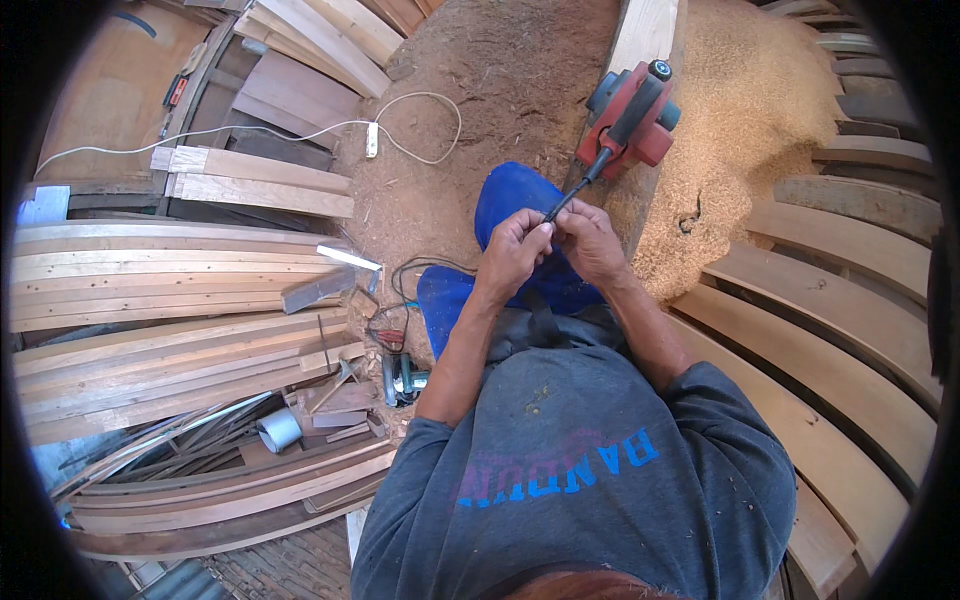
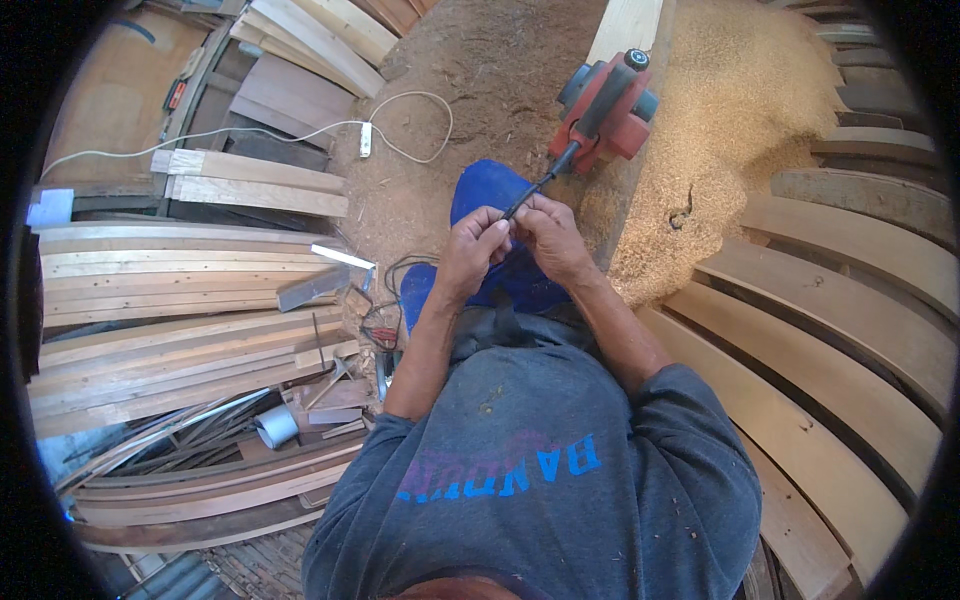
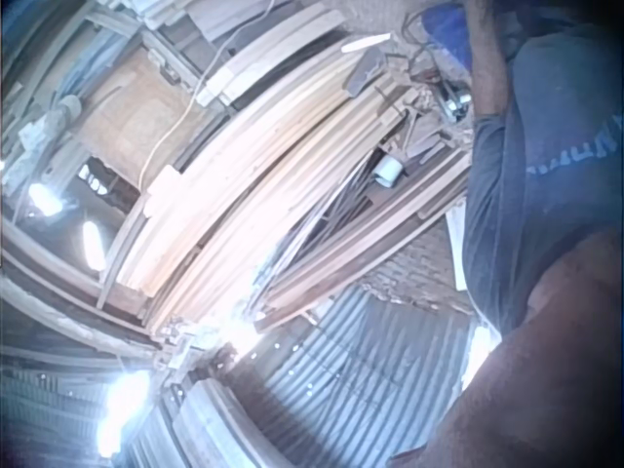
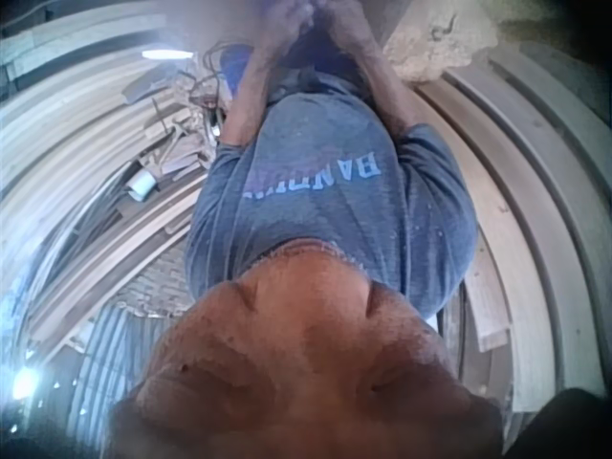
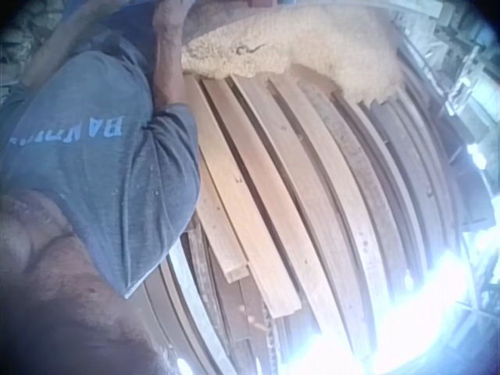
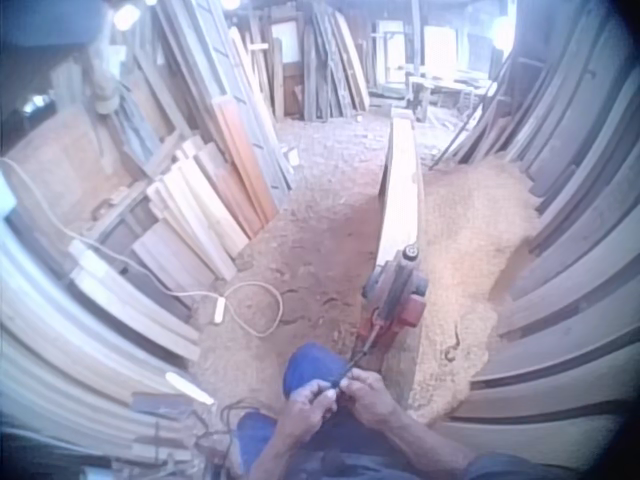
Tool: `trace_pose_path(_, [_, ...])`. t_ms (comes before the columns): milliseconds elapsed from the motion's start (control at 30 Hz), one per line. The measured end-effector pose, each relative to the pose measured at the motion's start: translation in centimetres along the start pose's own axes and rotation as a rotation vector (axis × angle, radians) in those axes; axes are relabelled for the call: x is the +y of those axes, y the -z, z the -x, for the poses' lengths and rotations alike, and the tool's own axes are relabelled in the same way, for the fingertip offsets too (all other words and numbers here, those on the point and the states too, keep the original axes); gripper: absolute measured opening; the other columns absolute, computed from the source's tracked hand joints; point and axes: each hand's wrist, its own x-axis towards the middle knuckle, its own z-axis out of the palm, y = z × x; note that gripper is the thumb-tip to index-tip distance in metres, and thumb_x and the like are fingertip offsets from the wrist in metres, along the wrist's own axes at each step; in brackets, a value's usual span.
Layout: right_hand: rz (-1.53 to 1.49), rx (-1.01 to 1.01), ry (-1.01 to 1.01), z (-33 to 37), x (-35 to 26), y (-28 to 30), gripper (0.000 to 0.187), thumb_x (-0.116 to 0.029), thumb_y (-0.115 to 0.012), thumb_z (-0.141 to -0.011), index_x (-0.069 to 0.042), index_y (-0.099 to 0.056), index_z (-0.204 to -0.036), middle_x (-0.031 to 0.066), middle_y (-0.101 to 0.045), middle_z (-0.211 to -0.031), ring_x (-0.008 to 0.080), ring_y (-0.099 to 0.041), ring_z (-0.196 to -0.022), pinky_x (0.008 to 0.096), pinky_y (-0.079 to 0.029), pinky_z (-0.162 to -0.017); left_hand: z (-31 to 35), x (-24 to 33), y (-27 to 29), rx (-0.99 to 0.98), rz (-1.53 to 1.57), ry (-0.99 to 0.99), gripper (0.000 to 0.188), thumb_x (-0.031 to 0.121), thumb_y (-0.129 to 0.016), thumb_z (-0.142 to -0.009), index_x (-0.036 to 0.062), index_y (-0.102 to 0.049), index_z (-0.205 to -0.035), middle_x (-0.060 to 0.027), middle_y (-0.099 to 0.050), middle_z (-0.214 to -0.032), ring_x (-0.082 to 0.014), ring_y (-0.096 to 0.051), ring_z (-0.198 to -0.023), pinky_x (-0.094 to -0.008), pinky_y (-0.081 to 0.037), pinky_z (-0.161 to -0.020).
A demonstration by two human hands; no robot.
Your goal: The person planes a wooden beam with an electric planer, then places the tool down and wraps tape around its power cord by hand.
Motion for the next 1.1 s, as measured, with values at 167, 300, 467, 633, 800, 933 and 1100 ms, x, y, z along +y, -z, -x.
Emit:
trace_pose_path(167, [-0.016,0.003,0.074,1.5,-0.8,2.7,0.026,-0.020,-0.051,-0.100,-0.005,-0.057,-0.080,0.0011,-0.054,-0.073,0.0122,-0.049,-0.064,0.0284,-0.042,-0.061,0.1,-0.6,0.7,0.014,0.045,0.010,0.027,0.022,-0.048,-0.102,0.0014,-0.063,-0.109,-0.0005,-0.060,-0.074,-0.0057,-0.051,-0.064,-0.0220,-0.044,-0.059])
trace_pose_path(300, [0.153,0.141,0.040,1.8,-1.1,4.8,0.025,-0.021,-0.054,-0.100,-0.007,-0.056,-0.079,0.0012,-0.053,-0.073,0.0126,-0.049,-0.067,0.0291,-0.043,-0.066,0.1,-0.3,0.3,-0.052,-0.146,0.025,0.029,0.020,-0.046,-0.103,0.0014,-0.062,-0.117,-0.0012,-0.061,-0.077,-0.0071,-0.053,-0.067,-0.0237,-0.047,-0.063])
trace_pose_path(467, [0.132,0.290,-0.039,2.0,-2.7,2.9,0.015,-0.018,-0.059,-0.099,-0.005,-0.062,-0.095,0.0039,-0.063,-0.088,0.0102,-0.057,-0.075,0.0258,-0.047,-0.070,-0.3,0.3,-0.3,-0.088,-0.193,0.099,0.023,0.015,-0.049,-0.102,0.0034,-0.061,-0.119,0.0002,-0.062,-0.084,-0.0060,-0.053,-0.072,-0.0214,-0.047,-0.068])
trace_pose_path(633, [0.062,0.214,-0.095,1.1,-3.1,3.1,0.012,-0.017,-0.061,-0.097,-0.005,-0.062,-0.096,0.0019,-0.062,-0.087,0.0083,-0.056,-0.073,0.0248,-0.046,-0.067,-0.7,-0.9,-0.3,-0.098,-0.134,0.085,0.016,0.010,-0.056,-0.096,-0.0003,-0.063,-0.107,-0.0038,-0.065,-0.088,-0.0087,-0.058,-0.076,-0.0247,-0.049,-0.068])
trace_pose_path(800, [0.167,0.178,-0.071,-0.7,-2.3,3.9,0.013,-0.018,-0.063,-0.095,-0.005,-0.063,-0.091,0.0004,-0.060,-0.079,0.0081,-0.054,-0.068,0.0246,-0.044,-0.062,-1.1,-1.6,-0.7,-0.067,-0.237,0.047,0.015,0.014,-0.061,-0.095,-0.0004,-0.064,-0.099,-0.0030,-0.063,-0.085,-0.0089,-0.057,-0.072,-0.0252,-0.050,-0.067])
trace_pose_path(933, [0.102,0.170,-0.063,-0.8,-2.1,4.0,0.014,-0.018,-0.064,-0.095,-0.005,-0.064,-0.088,-0.0003,-0.059,-0.075,0.0085,-0.053,-0.064,0.0241,-0.043,-0.060,-1.2,-1.1,-0.8,-0.068,0.028,0.212,0.011,0.015,-0.062,-0.096,0.0047,-0.061,-0.095,0.0016,-0.056,-0.078,-0.0059,-0.052,-0.064,-0.0257,-0.052,-0.063])
trace_pose_path(1100, [0.084,0.163,-0.048,-0.5,-2.0,3.9,0.013,-0.017,-0.064,-0.094,-0.006,-0.063,-0.089,-0.0014,-0.058,-0.074,0.0083,-0.052,-0.064,0.0229,-0.042,-0.060,-1.4,-1.2,-1.5,-0.032,-0.023,0.203,0.011,0.015,-0.060,-0.097,0.0054,-0.059,-0.091,0.0018,-0.055,-0.076,-0.0059,-0.051,-0.062,-0.0261,-0.052,-0.061])
